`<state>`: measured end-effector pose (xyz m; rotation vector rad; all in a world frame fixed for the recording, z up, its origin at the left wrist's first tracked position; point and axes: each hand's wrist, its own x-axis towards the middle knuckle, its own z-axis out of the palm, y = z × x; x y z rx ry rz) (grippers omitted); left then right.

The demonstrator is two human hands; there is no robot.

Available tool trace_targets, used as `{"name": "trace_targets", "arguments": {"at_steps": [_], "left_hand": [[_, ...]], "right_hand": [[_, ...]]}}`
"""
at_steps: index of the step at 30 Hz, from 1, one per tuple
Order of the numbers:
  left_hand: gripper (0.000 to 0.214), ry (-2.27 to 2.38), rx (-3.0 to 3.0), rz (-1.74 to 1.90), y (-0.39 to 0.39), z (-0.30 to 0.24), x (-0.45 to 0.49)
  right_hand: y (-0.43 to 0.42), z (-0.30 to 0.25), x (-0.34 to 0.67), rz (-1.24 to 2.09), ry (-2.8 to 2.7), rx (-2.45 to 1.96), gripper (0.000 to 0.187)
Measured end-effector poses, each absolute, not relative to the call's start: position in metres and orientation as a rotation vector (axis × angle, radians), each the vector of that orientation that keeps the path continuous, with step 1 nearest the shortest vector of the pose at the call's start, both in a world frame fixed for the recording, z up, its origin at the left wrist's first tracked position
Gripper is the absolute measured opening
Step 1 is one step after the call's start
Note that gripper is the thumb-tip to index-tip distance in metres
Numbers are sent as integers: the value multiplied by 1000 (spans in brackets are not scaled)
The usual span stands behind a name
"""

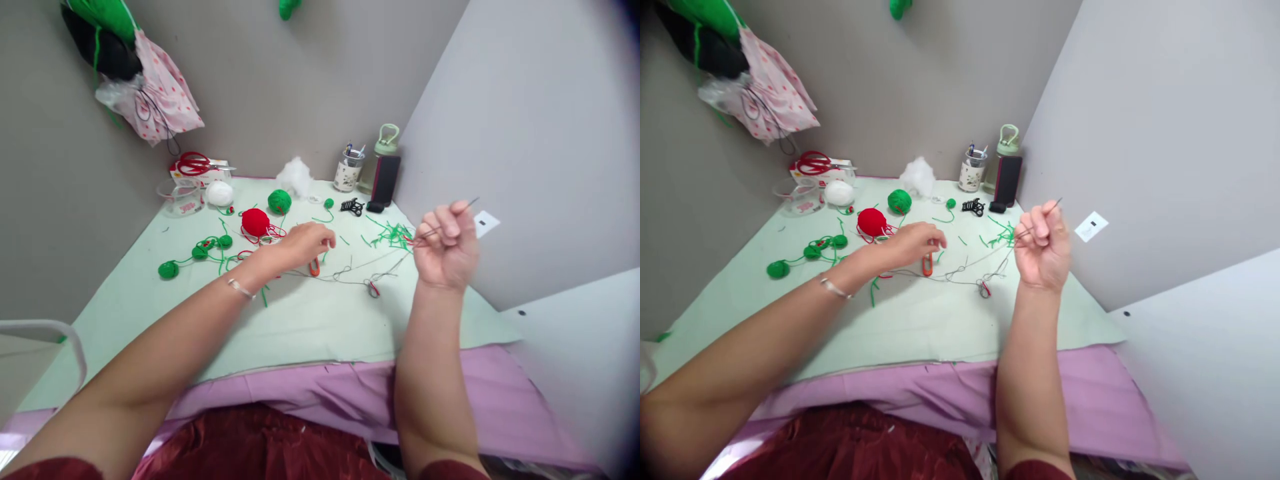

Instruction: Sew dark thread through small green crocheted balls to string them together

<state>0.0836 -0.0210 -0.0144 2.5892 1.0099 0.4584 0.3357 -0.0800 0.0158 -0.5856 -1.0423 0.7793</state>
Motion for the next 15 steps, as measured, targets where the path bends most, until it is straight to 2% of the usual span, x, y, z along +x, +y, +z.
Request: {"name": "trace_targets", "arguments": {"at_steps": [3,7,15], "left_hand": [[30,813,2833,356,-5,-30,128],[28,611,2949,161,4,-46,158],[15,798,2725,280,7,-42,152]], "right_hand": [[-82,17,322,903,-1098,-537,24],[-86,22,311,1028,-1036,-466,25],[-88,25,300,1100,-1002,-497,23]]}}
